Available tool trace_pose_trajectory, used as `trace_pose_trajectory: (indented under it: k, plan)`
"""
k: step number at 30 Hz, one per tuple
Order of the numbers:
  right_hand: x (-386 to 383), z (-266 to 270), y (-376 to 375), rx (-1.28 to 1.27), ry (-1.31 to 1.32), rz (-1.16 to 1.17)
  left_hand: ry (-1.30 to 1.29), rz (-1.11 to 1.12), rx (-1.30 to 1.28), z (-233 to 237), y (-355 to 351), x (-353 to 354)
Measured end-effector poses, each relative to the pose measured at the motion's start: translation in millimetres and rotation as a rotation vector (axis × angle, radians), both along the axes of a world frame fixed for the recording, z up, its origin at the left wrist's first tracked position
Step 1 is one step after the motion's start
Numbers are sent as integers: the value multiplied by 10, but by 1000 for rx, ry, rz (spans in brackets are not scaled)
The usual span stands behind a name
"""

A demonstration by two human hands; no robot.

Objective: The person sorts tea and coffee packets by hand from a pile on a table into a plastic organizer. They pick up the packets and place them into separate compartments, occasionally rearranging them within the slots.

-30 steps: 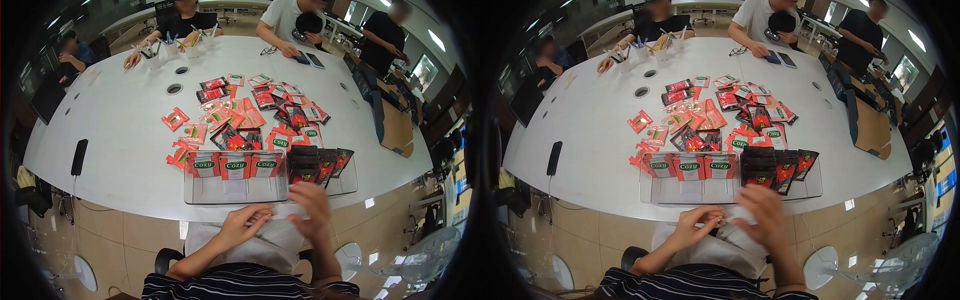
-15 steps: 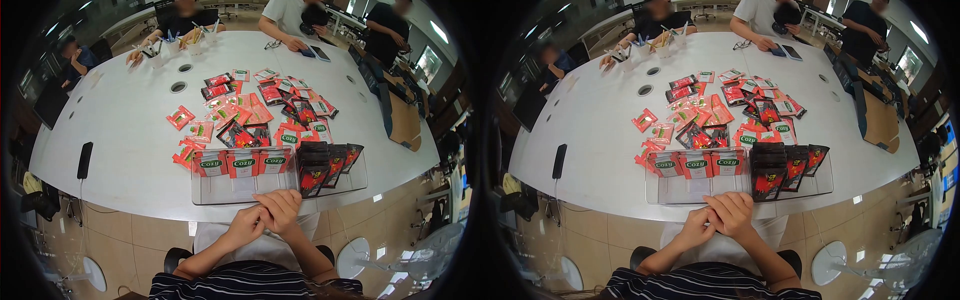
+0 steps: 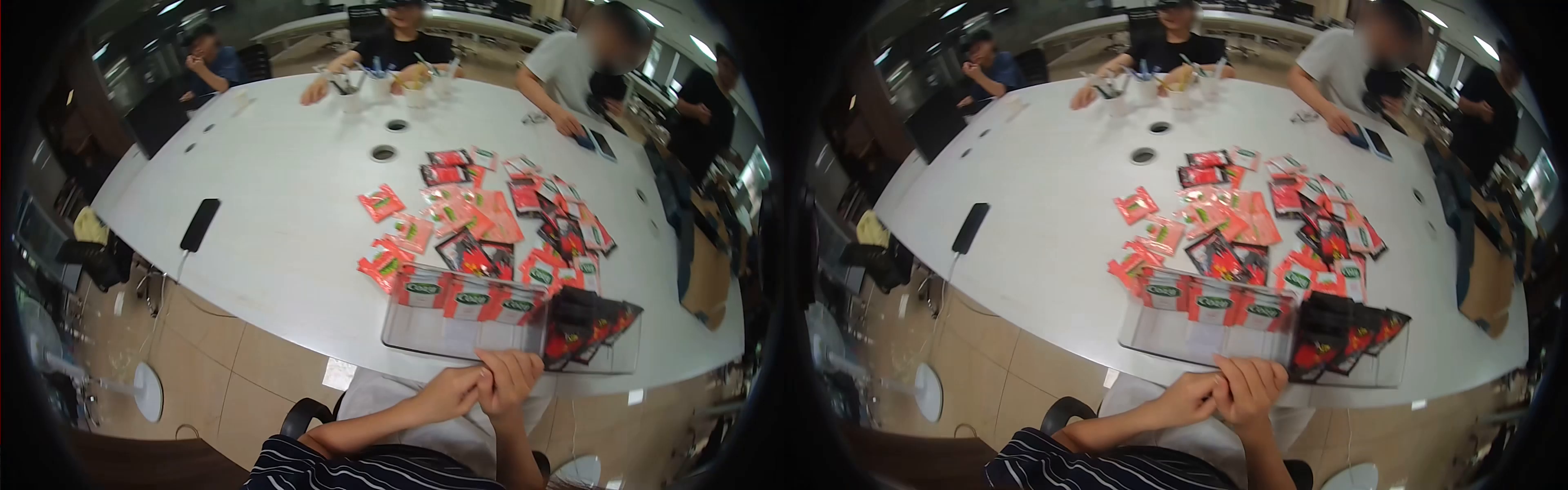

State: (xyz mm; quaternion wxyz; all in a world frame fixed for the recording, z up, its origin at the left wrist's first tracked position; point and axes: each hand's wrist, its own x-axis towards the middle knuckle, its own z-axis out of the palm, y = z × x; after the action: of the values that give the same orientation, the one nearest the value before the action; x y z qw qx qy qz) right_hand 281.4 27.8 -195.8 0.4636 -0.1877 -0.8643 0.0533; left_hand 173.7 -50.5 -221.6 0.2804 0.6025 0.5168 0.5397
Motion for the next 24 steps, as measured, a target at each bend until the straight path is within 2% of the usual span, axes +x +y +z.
trace_pose_trajectory:
  k: [9, 16, 20, 21, 24]
  plan:
    - [14, -14, 5, -17, -18, -14, -6, -27, 0, -9, -14, 19]
    - [7, -16, 21, 13, -7, -2, -23, 190, 170, 77, -64, 64]
    - [34, -56, 24, 6, -40, -14, -67, 264, 281, 280, -266, -318]
    - [43, -67, 13, -11, -57, -18, -44, 315, 424, 414, -239, -498]
    - [24, -57, 8, -10, -71, -30, 96, 436, 326, 859, -53, -1093]
